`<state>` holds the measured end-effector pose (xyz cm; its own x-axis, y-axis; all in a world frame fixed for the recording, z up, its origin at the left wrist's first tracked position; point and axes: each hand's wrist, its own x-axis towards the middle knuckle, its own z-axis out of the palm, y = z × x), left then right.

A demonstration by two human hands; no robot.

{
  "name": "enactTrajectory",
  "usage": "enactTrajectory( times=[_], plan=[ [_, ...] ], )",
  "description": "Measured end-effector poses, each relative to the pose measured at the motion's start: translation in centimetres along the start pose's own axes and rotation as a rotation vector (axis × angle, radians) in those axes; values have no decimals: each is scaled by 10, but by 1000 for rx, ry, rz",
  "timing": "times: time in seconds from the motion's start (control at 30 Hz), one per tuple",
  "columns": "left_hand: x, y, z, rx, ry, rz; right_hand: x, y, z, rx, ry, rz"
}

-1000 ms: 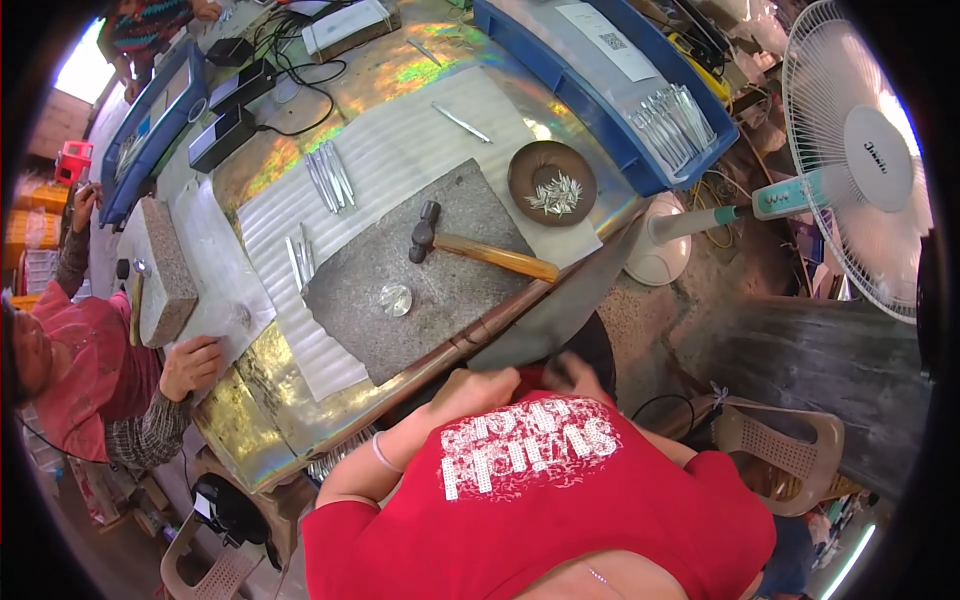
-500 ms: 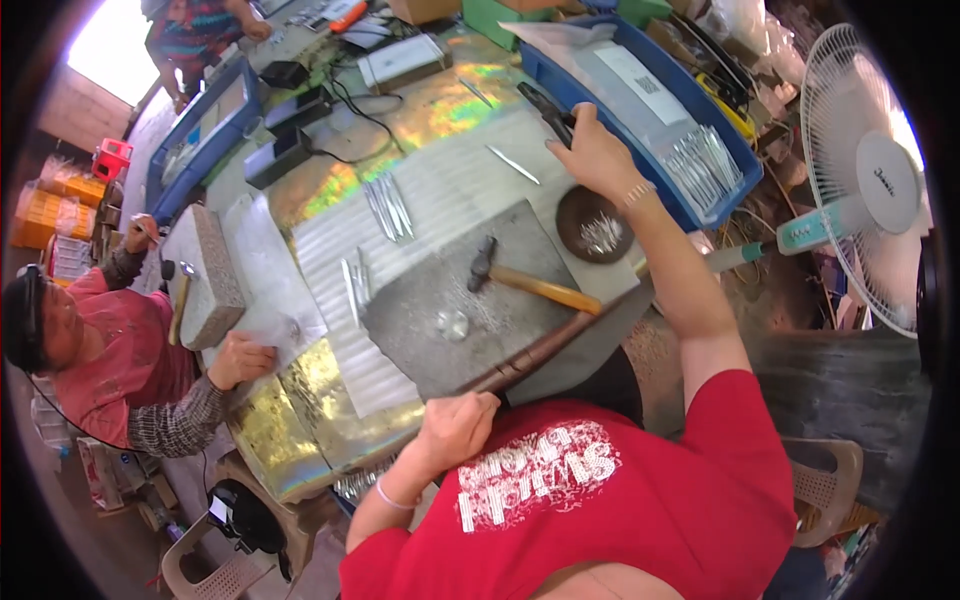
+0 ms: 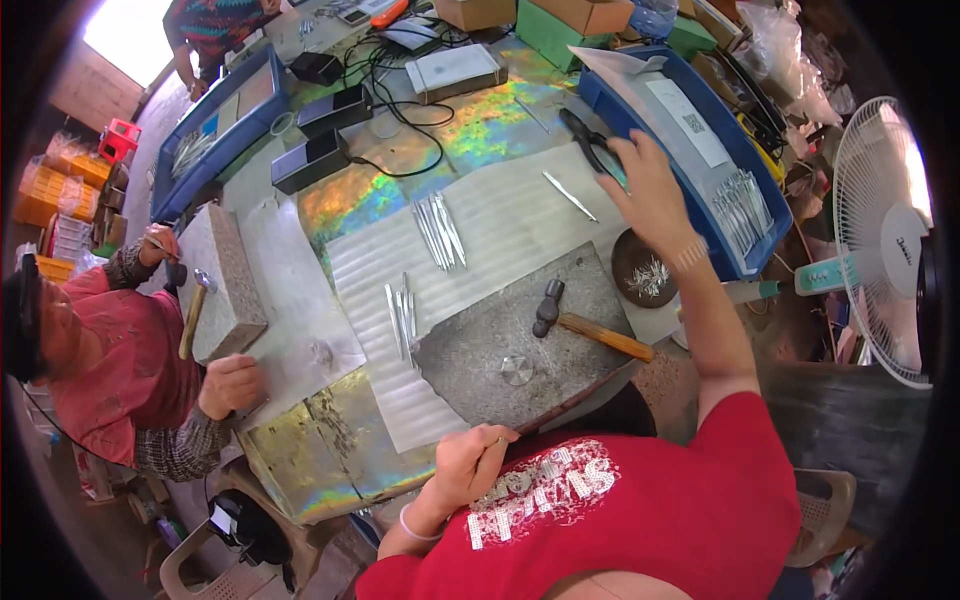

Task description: Hammering metal components or pins into tubes on a metal block at a workbench.

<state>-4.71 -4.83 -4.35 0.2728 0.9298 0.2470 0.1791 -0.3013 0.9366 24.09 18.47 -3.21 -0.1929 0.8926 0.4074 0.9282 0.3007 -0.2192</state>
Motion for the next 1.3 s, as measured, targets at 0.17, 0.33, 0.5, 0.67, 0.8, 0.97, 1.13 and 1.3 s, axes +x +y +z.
enactTrajectory(
  times=[0.17,0.33,0.5,0.67,0.8,0.97,1.13,1.3],
  plan=[
    [10,7,-8,-160,147,-87,-99,-84,-58,174,-337,-244],
    [33,10,3,-284,419,107,-115,-83,-46,230,-477,-95],
    [37,-8,4,-138,610,151,-112,-34,-53,415,-277,139],
    [20,-13,1,105,597,14,-111,23,-41,450,-216,420],
    [13,-6,-10,297,543,-13,-107,34,-25,400,-266,294],
    [1,7,-21,549,405,-69,-101,35,-13,304,-328,254],
    [-9,5,-32,807,212,-153,-95,38,-8,193,-382,250],
    [-11,1,-34,827,87,-259,-83,39,-6,180,-455,194]
  ],
)
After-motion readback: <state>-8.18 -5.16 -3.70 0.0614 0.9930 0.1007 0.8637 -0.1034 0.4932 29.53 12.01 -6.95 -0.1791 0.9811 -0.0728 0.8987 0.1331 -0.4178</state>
